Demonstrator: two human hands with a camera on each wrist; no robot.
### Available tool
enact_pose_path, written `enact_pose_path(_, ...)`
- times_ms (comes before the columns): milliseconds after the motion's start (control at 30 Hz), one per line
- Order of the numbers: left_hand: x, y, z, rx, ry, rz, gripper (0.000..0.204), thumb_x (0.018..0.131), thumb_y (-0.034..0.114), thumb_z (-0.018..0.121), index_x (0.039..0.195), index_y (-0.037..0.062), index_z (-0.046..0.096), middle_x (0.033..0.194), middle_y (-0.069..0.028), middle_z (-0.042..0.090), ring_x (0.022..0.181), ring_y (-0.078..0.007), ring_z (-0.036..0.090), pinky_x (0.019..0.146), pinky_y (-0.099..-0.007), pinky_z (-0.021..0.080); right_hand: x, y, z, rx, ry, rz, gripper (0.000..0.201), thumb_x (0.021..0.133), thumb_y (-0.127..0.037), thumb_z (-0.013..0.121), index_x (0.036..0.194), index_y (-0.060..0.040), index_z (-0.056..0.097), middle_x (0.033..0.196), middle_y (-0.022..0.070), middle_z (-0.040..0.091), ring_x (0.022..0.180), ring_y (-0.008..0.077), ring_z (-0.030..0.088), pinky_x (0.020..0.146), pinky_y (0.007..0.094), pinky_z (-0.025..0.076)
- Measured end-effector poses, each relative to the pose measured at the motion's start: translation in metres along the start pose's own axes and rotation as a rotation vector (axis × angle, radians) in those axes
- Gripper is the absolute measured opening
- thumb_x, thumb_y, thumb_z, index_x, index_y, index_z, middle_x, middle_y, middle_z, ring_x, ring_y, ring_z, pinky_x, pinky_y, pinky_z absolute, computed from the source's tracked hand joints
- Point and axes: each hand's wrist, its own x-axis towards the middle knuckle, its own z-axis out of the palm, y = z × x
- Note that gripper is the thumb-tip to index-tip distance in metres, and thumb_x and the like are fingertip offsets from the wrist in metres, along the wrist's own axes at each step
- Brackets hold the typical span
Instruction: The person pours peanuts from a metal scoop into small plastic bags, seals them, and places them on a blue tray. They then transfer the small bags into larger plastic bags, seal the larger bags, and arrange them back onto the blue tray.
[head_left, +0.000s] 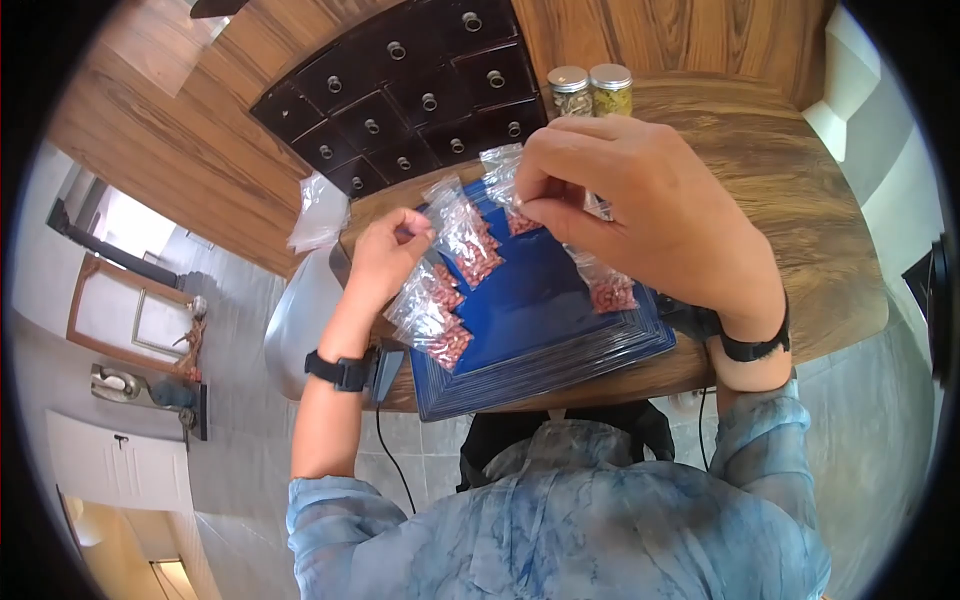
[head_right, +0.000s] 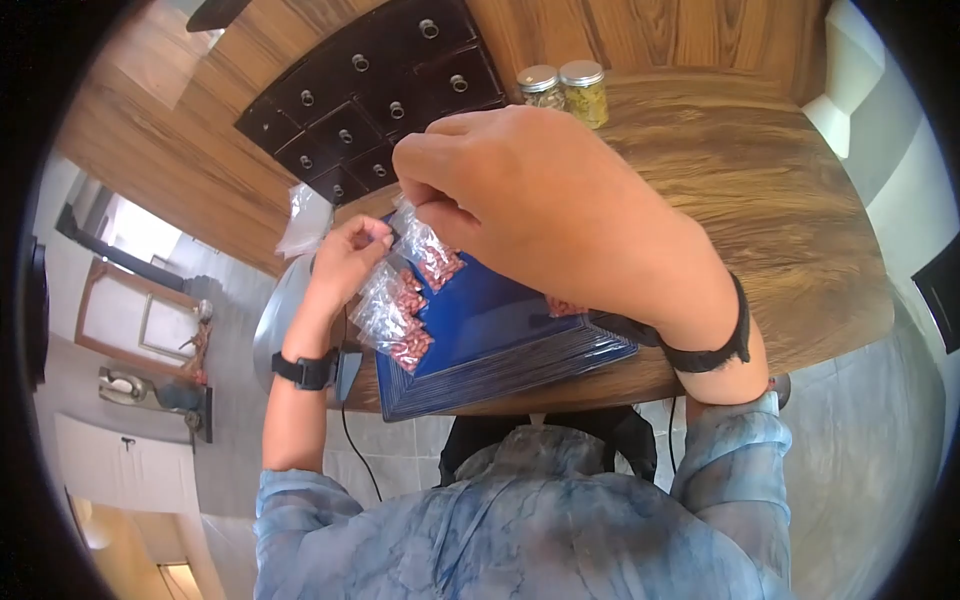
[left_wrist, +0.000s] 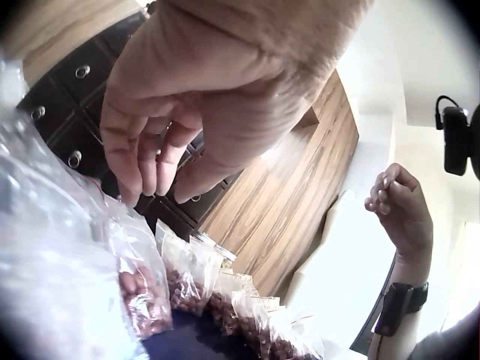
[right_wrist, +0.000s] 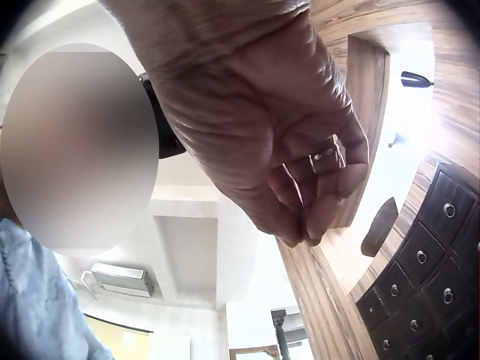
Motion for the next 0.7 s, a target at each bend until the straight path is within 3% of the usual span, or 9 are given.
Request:
enact_pose_path(67,-0.026,-0.004,-0.015,0.107,-0.014,0.001,0.023,0.08,0.016,0.069,0.09,-0.0017,0.06,0.079,-0.0121,0.062,0.068,-0.0197,0.059,0.065,-0.0322,0.048,-0.001,0.0,0.002,-0.013,-0.015,-0.007,0.01,0.077,-0.005,0.066,0.083,-0.0043,0.059,0.074,0.0066,0.057,0.065,0.0203,0.057,0.059,0.0306,0.045)
enact_pose_path(167,-0.066,-0.003,-0.023,0.309,0.151,0.048,0.027,0.08,0.02,0.071,0.092,-0.0004,0.059,0.077,-0.0095,0.062,0.069,-0.0196,0.059,0.064,-0.0335,0.048,0.0,0.0,0.006,0.004,-0.033,-0.016,0.011,0.076,-0.004,0.067,0.084,-0.004,0.059,0.075,0.0069,0.058,0.065,0.0206,0.057,0.059,0.0306,0.045)
enact_pose_path(200,-0.075,-0.011,-0.024,0.398,0.191,0.051,0.029,0.083,0.025,0.07,0.093,-0.0005,0.058,0.074,-0.009,0.064,0.068,-0.0169,0.059,0.062,-0.0293,0.046,0.0,0.0,0.008,0.009,-0.047,-0.009,0.011,0.076,-0.004,0.067,0.084,-0.0039,0.059,0.076,0.007,0.058,0.065,0.0207,0.057,0.059,0.0307,0.045)
enact_pose_path(333,-0.105,-0.016,-0.019,0.227,0.079,-0.24,0.034,0.08,0.026,0.075,0.09,-0.0008,0.058,0.075,-0.0093,0.062,0.066,-0.019,0.058,0.062,-0.0306,0.047,0.002,-0.002,0.015,0.001,-0.112,0.004,0.012,0.075,-0.003,0.067,0.083,-0.0035,0.058,0.077,0.0073,0.058,0.065,0.0218,0.057,0.059,0.0314,0.045)
enact_pose_path(433,-0.115,-0.041,-0.011,-0.095,0.063,-0.308,0.027,0.079,0.018,0.076,0.089,0.0006,0.058,0.075,-0.006,0.062,0.067,-0.0122,0.058,0.062,-0.0267,0.047,0.003,-0.004,0.019,-0.024,-0.158,0.003,0.013,0.075,-0.003,0.066,0.082,-0.0035,0.056,0.078,0.0075,0.058,0.068,0.0233,0.057,0.061,0.0324,0.046)
enact_pose_path(467,-0.116,-0.031,-0.009,-0.272,0.084,-0.365,0.023,0.078,0.01,0.075,0.089,0.0009,0.058,0.075,-0.0033,0.062,0.07,-0.0078,0.057,0.063,-0.0229,0.047,0.003,-0.005,0.02,-0.033,-0.173,0.003,0.013,0.074,-0.002,0.066,0.082,-0.0035,0.056,0.078,0.0075,0.058,0.069,0.0238,0.057,0.061,0.0328,0.046)
enact_pose_path(700,-0.13,-0.012,-0.001,-0.338,0.127,-0.22,0.009,0.081,0.0,0.069,0.087,-0.0004,0.063,0.077,-0.0008,0.063,0.071,-0.0066,0.056,0.066,-0.0207,0.045,0.002,-0.006,0.034,-0.012,-0.231,-0.036,0.012,0.076,-0.007,0.065,0.081,-0.0054,0.055,0.078,0.0081,0.058,0.074,0.0286,0.057,0.065,0.0376,0.045)
